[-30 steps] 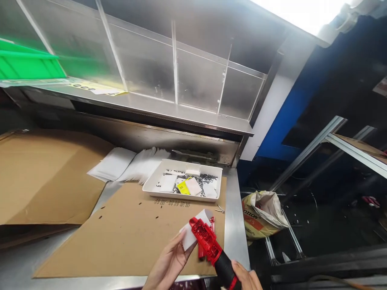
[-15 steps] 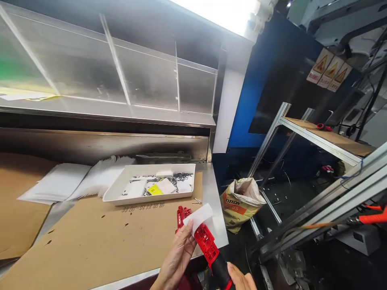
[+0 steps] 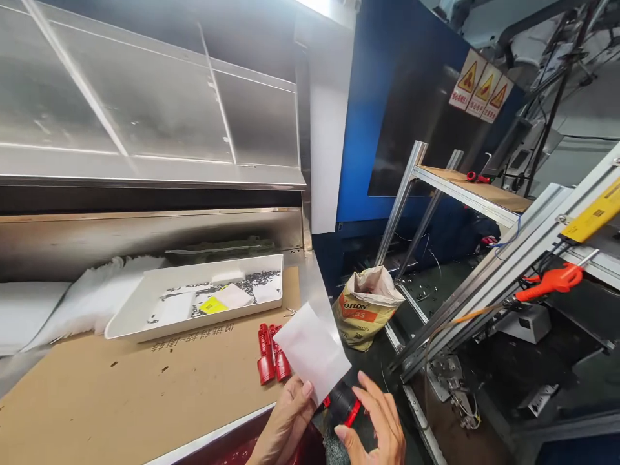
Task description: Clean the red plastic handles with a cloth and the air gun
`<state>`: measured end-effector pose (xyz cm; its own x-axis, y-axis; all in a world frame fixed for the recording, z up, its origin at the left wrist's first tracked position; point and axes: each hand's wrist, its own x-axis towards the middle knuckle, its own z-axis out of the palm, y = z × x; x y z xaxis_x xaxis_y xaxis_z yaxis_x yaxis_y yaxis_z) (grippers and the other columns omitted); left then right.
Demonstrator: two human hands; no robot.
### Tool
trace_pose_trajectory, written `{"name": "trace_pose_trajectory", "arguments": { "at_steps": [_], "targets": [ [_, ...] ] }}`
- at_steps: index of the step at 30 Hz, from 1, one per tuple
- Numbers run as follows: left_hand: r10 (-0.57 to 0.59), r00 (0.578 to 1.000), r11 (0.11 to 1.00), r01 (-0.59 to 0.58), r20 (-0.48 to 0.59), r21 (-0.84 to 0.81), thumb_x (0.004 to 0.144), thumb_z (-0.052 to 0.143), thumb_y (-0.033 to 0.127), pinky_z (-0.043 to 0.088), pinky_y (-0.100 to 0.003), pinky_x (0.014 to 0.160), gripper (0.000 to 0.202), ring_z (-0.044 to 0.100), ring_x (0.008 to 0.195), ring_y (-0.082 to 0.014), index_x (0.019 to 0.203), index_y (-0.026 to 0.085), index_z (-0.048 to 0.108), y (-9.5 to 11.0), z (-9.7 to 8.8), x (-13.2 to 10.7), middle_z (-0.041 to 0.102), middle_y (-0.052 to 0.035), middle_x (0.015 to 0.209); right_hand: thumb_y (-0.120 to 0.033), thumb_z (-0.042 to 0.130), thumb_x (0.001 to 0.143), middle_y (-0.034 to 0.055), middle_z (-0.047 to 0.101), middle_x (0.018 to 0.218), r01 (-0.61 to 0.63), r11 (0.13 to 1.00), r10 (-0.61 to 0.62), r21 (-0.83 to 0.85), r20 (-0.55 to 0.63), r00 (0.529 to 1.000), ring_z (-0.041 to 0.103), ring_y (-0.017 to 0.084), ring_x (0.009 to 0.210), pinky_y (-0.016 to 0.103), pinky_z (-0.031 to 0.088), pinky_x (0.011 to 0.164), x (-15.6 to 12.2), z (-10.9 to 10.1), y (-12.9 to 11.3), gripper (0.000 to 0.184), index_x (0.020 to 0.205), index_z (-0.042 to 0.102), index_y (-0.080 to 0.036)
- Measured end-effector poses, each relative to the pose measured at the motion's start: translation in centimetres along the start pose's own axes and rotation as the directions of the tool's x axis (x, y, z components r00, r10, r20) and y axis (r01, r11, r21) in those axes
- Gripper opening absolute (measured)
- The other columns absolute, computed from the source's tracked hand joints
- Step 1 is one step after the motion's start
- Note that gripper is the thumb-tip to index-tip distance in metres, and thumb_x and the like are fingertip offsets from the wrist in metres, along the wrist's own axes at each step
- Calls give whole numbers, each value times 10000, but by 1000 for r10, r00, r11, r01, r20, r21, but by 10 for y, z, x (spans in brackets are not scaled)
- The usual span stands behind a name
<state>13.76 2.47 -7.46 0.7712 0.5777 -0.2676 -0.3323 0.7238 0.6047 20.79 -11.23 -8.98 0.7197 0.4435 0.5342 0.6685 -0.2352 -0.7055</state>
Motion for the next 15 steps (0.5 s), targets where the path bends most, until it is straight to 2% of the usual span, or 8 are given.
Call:
{"name": "trace_pose_trajectory", "arguments": {
  "at_steps": [2,4,9,10,12,14,15],
  "targets": [
    [-19,999,999,18,27,36,577,867,427,453,-404,1005,548,625,1112,-335,1020,152,697,-6,1,-3,742,-142,1055,-568,574,848,105,664,1222,70,997,-71,-35,-21,997,670,244,921,353,569,743,5,-6,0,406,1068,686,-246],
    [-43,997,997,39,58,74,566,874,418,443,-425,1003,546,624,1104,-346,1011,152,702,-12,1,-6,736,-144,1071,-542,577,859,122,640,1261,125,990,-126,-69,-23,992,645,266,1023,387,569,810,9,-12,1,390,1075,675,-232],
    [-141,979,985,124,146,119,428,938,361,405,-465,1013,657,604,1108,-386,1008,144,719,-22,-7,-10,737,-151,1062,-429,654,841,89,709,1141,321,941,-312,-101,97,945,678,221,967,314,599,776,19,-25,2,360,1140,622,-231],
    [-199,966,979,188,163,84,416,941,363,405,-450,1014,669,593,1127,-380,1008,144,722,-23,-9,-9,733,-151,1077,-427,655,841,76,728,1088,336,936,-326,-103,103,940,686,212,936,304,602,762,21,-26,1,350,1130,621,-231],
    [-347,916,932,361,202,-36,477,907,443,445,-415,967,654,591,1134,-350,1030,149,719,-24,-12,-5,722,-144,1113,-436,627,859,62,746,1001,332,936,-325,-120,73,943,689,207,878,308,605,739,23,-27,-2,309,1085,626,-226],
    [-465,850,844,510,247,-165,584,823,547,507,-365,844,639,616,1093,-314,1061,138,708,-27,-12,-1,719,-140,1119,-429,622,863,53,750,959,328,932,-321,-157,68,945,680,209,827,321,605,706,24,-28,-5,271,1039,629,-224],
    [-491,831,811,545,261,-214,616,793,571,523,-331,775,639,633,1057,-292,1065,125,705,-30,-11,1,725,-136,1101,-417,642,849,45,750,960,330,927,-316,-181,98,944,673,210,808,324,606,688,24,-29,-6,263,1031,631,-228]
  ]
}}
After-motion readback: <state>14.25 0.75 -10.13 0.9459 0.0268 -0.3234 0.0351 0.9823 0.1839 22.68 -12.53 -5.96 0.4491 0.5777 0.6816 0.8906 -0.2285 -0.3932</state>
